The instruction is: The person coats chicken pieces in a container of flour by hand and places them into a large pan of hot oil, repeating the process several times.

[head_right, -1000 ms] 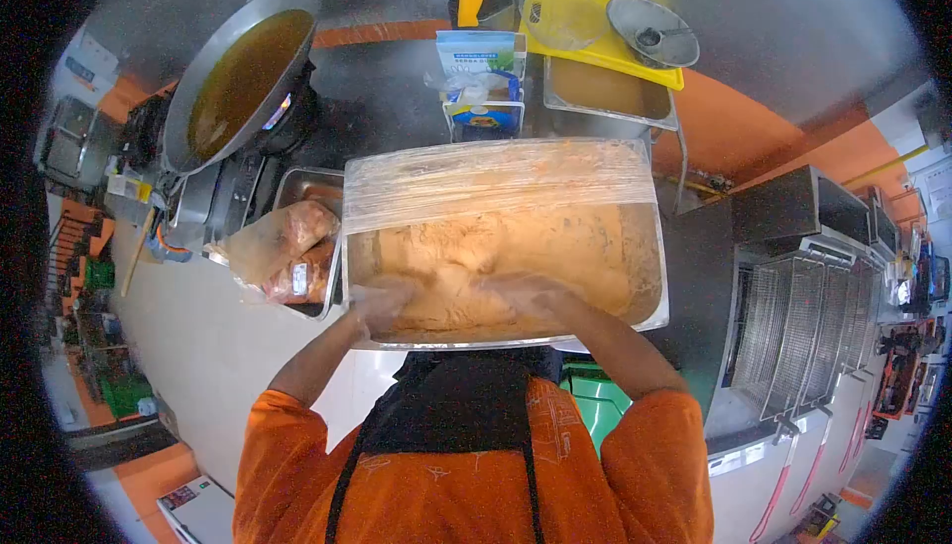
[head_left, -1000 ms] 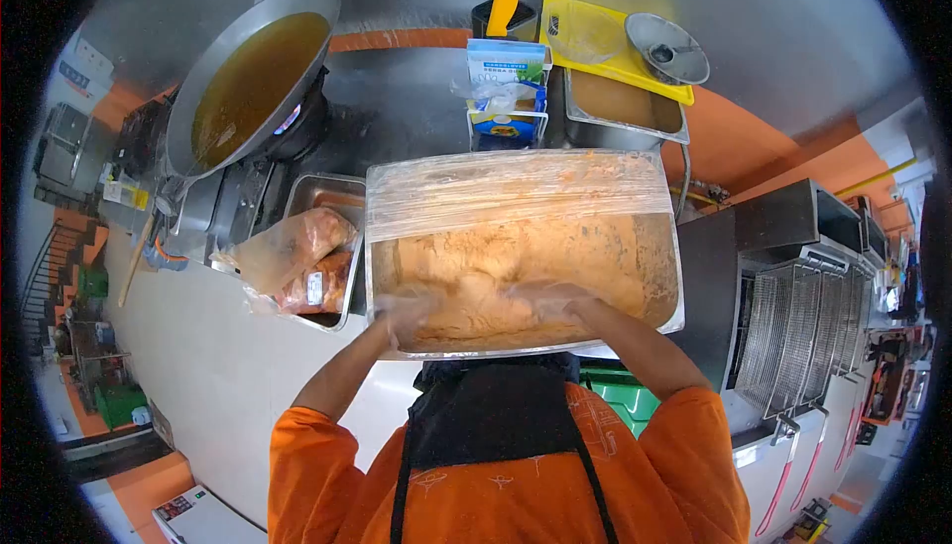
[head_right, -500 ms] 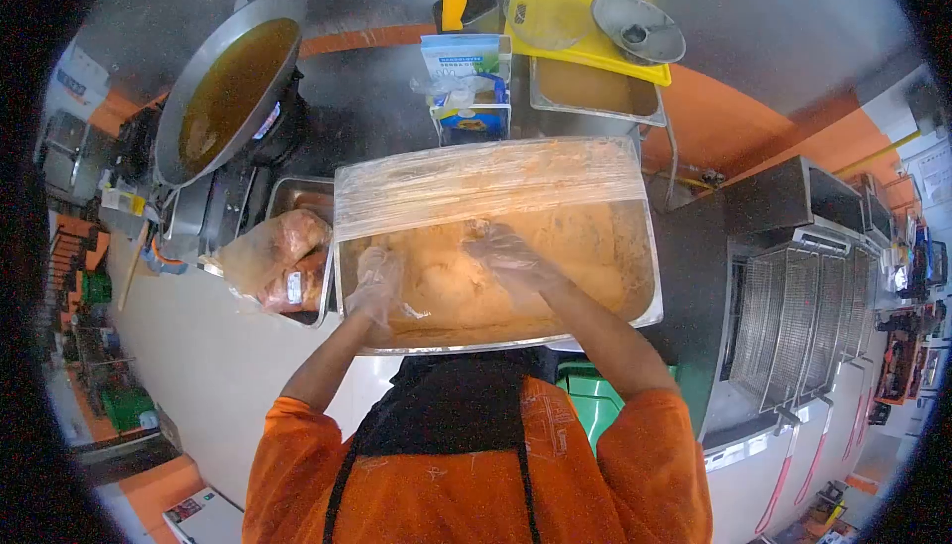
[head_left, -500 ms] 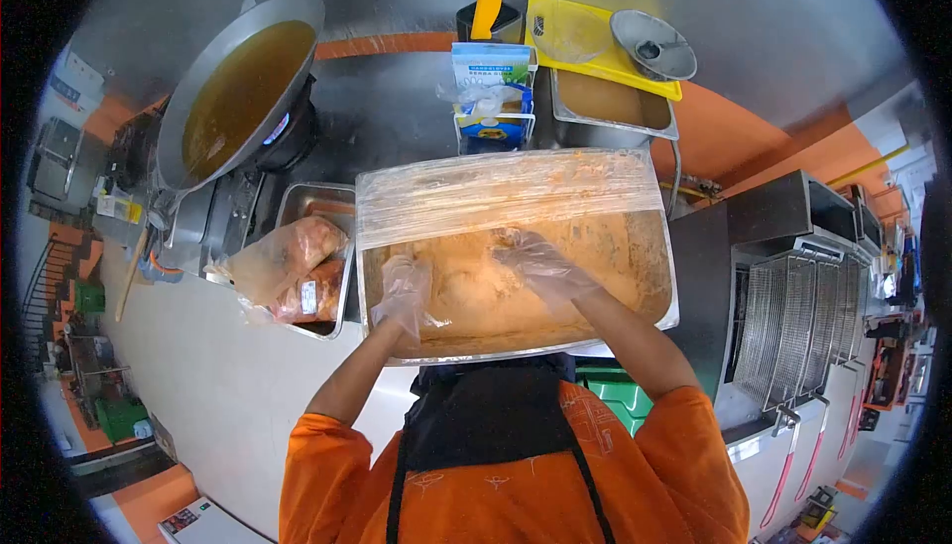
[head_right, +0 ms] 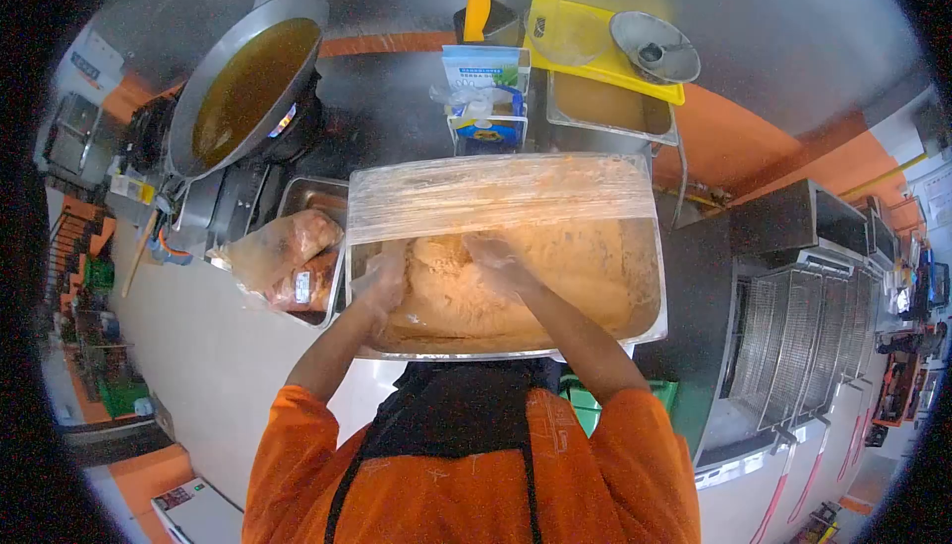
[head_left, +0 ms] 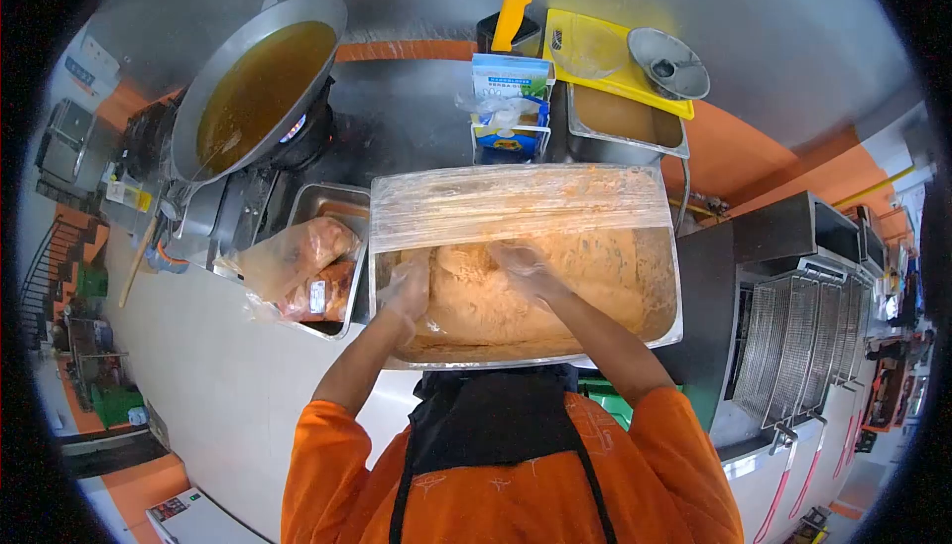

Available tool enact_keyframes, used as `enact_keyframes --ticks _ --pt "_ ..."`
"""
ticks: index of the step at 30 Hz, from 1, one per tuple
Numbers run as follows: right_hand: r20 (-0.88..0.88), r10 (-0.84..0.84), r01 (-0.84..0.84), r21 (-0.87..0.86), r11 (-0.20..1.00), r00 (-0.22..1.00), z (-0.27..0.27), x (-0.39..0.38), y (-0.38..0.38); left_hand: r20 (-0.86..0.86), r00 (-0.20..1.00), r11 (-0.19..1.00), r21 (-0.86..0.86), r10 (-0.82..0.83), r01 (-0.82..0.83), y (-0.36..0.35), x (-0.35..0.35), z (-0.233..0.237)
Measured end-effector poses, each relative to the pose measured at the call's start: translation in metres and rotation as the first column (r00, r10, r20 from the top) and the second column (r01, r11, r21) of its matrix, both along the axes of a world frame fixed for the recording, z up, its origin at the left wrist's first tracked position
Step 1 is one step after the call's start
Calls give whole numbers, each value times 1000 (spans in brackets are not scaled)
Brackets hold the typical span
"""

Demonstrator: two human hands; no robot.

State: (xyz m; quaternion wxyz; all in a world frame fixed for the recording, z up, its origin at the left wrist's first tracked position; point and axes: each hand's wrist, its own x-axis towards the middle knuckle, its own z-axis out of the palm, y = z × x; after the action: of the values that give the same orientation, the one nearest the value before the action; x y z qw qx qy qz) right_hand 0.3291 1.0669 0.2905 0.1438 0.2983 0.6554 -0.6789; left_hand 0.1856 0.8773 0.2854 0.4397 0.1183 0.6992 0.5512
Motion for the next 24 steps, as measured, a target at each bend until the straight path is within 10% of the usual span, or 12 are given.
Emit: enact_keyframes --ticks 1,3,7,9,14,17,22,24 --pt "0 0 0 -3 1000 1000 -5 -2 -4 -280 950 984 -147 -139 101 -2 -3 -28" --pt "-176 479 -278 625 729 860 -29 -7 -11 -482 824 938 -311 -297 155 -2 -5 -55" --pt "-382 642 -285 664 691 665 -37 -1 15 -177 966 972 -170 -190 160 -5 3 22" --pt "-54 50 -56 -113 992 997 37 14 12 -91 983 978 -147 -160 145 -10 5 29" --pt "-228 432 -318 407 857 872 -28 3 -9 -489 560 705 -656 -669 269 -23 -18 -89" --pt "-319 420 -288 388 876 850 -31 0 -3 -481 846 970 -185 -229 158 -2 12 56" --pt "-2 44 -43 223 974 999 20 -10 -11 -429 903 998 -63 -24 -3 -6 -4 -45" --pt "18 -105 107 -123 987 994 26 -16 -25 -474 881 995 -88 8 -56 -3 -1 -70"
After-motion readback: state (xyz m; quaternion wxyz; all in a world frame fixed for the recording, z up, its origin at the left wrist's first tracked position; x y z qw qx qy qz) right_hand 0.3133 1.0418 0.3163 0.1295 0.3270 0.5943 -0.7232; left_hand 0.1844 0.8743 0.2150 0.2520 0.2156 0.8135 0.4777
